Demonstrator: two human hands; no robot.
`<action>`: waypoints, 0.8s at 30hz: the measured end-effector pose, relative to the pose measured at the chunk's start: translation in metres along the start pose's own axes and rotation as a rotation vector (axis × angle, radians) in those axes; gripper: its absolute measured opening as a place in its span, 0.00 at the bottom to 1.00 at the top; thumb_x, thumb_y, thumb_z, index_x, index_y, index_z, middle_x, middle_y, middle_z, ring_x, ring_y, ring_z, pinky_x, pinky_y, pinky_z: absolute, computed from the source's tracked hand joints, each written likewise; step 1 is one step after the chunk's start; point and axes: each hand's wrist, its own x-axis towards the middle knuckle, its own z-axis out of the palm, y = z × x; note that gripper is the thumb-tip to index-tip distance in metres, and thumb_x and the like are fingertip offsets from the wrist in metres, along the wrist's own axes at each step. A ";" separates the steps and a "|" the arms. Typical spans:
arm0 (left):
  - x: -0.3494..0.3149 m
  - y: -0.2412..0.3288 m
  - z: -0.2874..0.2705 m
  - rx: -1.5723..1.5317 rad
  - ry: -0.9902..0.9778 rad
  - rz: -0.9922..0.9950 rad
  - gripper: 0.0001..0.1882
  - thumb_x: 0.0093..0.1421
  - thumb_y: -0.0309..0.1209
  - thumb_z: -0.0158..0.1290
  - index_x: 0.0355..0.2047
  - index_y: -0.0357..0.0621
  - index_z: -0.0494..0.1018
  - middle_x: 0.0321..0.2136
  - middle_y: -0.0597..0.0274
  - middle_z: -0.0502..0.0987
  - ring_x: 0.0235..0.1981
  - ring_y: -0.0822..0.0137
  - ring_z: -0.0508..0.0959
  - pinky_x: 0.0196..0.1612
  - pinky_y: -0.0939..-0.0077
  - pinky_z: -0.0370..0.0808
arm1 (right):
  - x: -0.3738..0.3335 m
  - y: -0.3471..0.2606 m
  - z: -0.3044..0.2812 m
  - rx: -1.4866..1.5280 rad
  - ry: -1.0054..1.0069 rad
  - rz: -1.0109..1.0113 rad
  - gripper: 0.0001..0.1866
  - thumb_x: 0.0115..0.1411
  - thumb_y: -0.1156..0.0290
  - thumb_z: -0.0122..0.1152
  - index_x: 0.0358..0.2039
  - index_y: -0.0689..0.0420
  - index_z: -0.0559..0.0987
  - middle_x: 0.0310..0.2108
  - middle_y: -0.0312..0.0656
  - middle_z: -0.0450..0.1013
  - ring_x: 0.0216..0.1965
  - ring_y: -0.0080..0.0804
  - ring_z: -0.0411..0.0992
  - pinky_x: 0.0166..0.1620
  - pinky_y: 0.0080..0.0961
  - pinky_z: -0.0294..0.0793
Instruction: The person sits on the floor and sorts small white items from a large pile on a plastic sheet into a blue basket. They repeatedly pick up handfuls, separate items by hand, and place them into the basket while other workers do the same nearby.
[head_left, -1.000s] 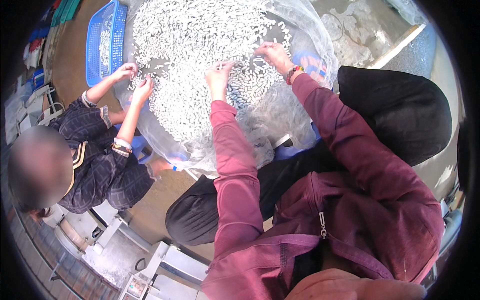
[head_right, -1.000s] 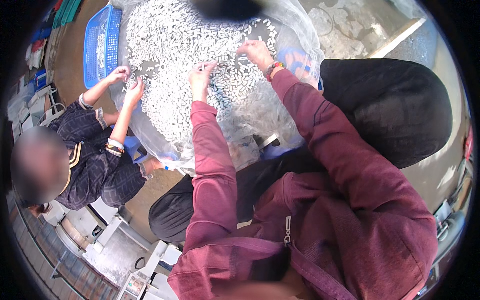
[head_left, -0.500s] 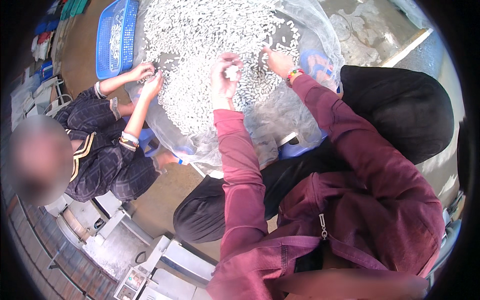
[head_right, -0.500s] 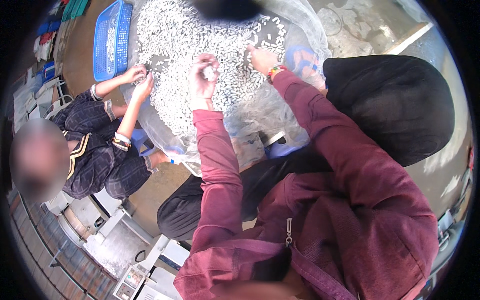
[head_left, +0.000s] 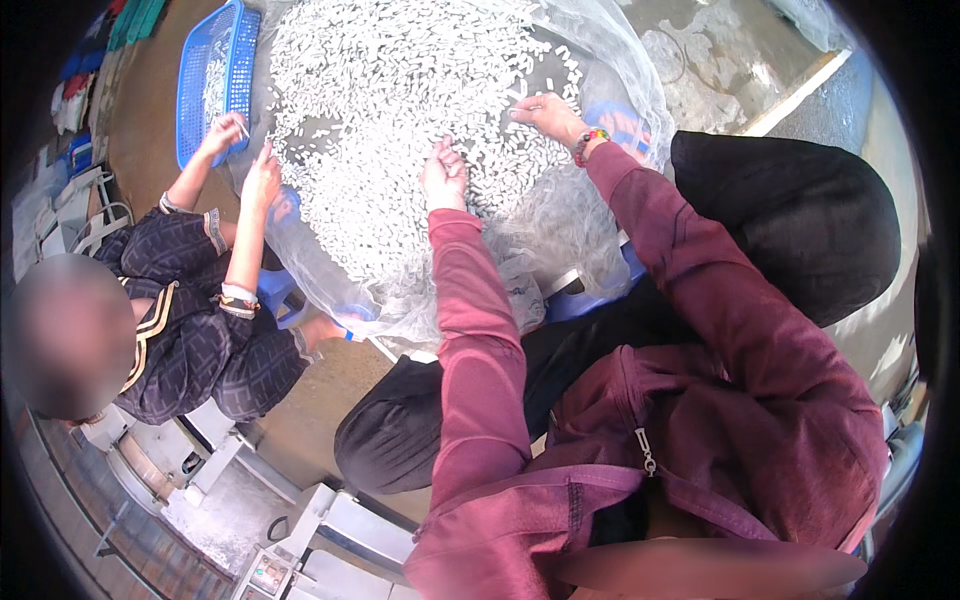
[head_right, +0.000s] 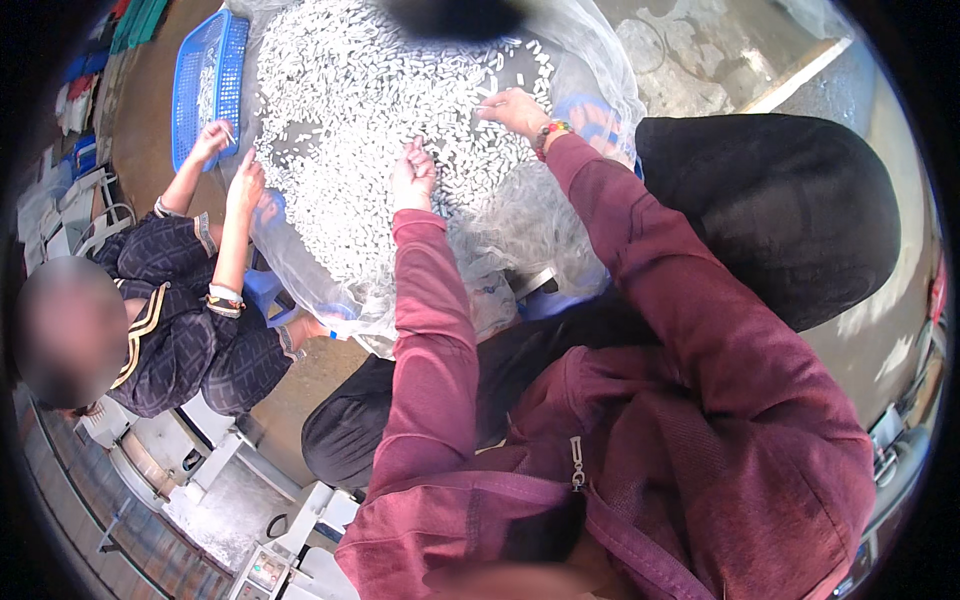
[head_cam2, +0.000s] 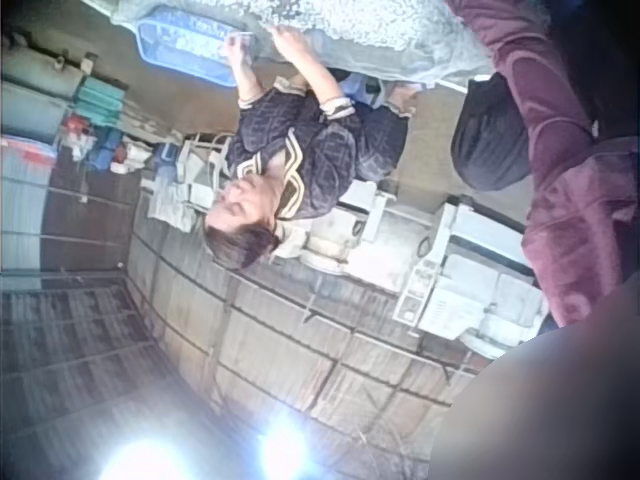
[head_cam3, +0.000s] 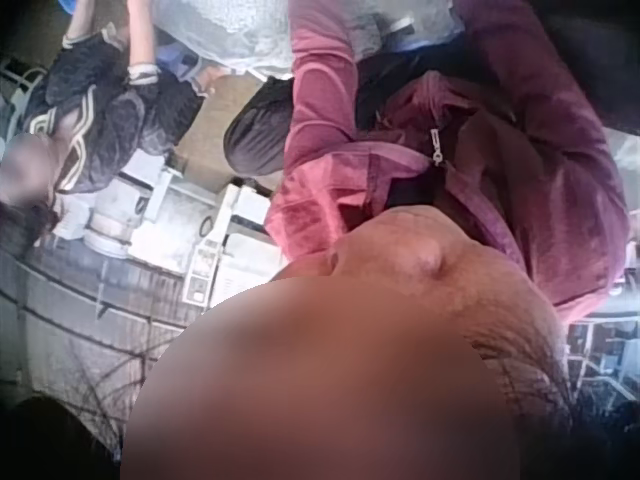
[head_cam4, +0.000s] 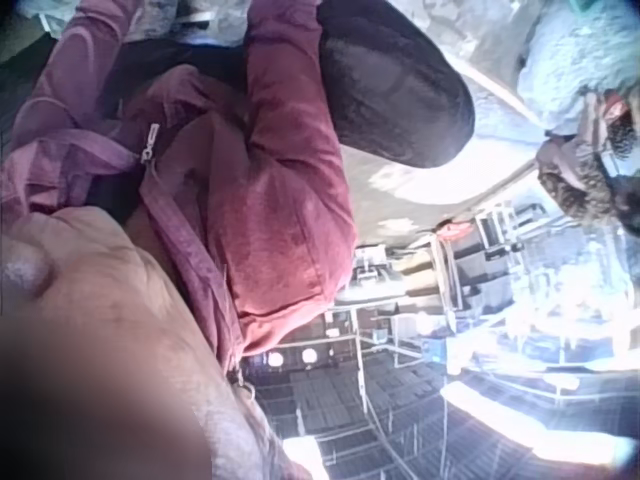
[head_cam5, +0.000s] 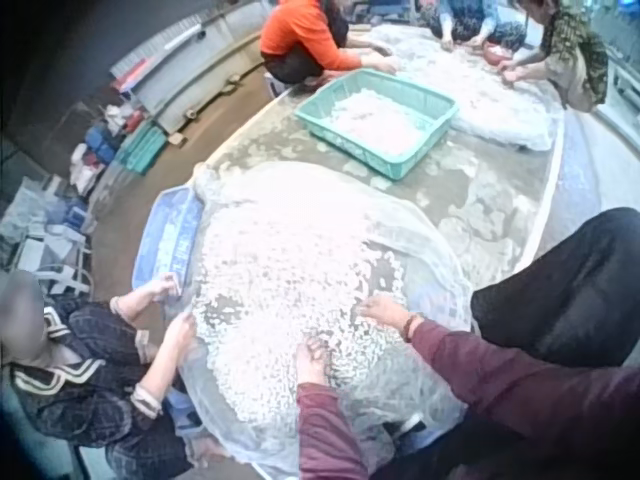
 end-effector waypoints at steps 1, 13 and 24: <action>0.001 0.012 -0.002 0.036 0.028 0.047 0.14 0.66 0.33 0.40 0.47 0.35 0.64 0.14 0.74 0.60 0.13 0.80 0.59 0.11 0.89 0.50 | -0.002 -0.006 -0.003 0.124 -0.014 0.076 0.21 0.50 0.54 0.64 0.42 0.53 0.80 0.25 0.37 0.75 0.23 0.25 0.68 0.29 0.24 0.68; -0.059 0.020 0.022 1.781 0.160 0.773 0.14 0.56 0.34 0.53 0.42 0.47 0.77 0.25 0.56 0.79 0.28 0.63 0.77 0.35 0.71 0.73 | -0.001 -0.061 -0.036 1.312 -0.488 -0.140 0.09 0.57 0.69 0.52 0.36 0.60 0.72 0.30 0.42 0.70 0.29 0.29 0.69 0.22 0.17 0.65; -0.033 -0.015 0.018 2.356 0.161 0.878 0.10 0.52 0.30 0.52 0.34 0.40 0.72 0.31 0.46 0.77 0.35 0.51 0.78 0.39 0.59 0.73 | 0.012 -0.050 -0.038 0.783 -0.604 -0.061 0.15 0.57 0.60 0.51 0.34 0.58 0.76 0.27 0.46 0.74 0.27 0.42 0.72 0.30 0.32 0.71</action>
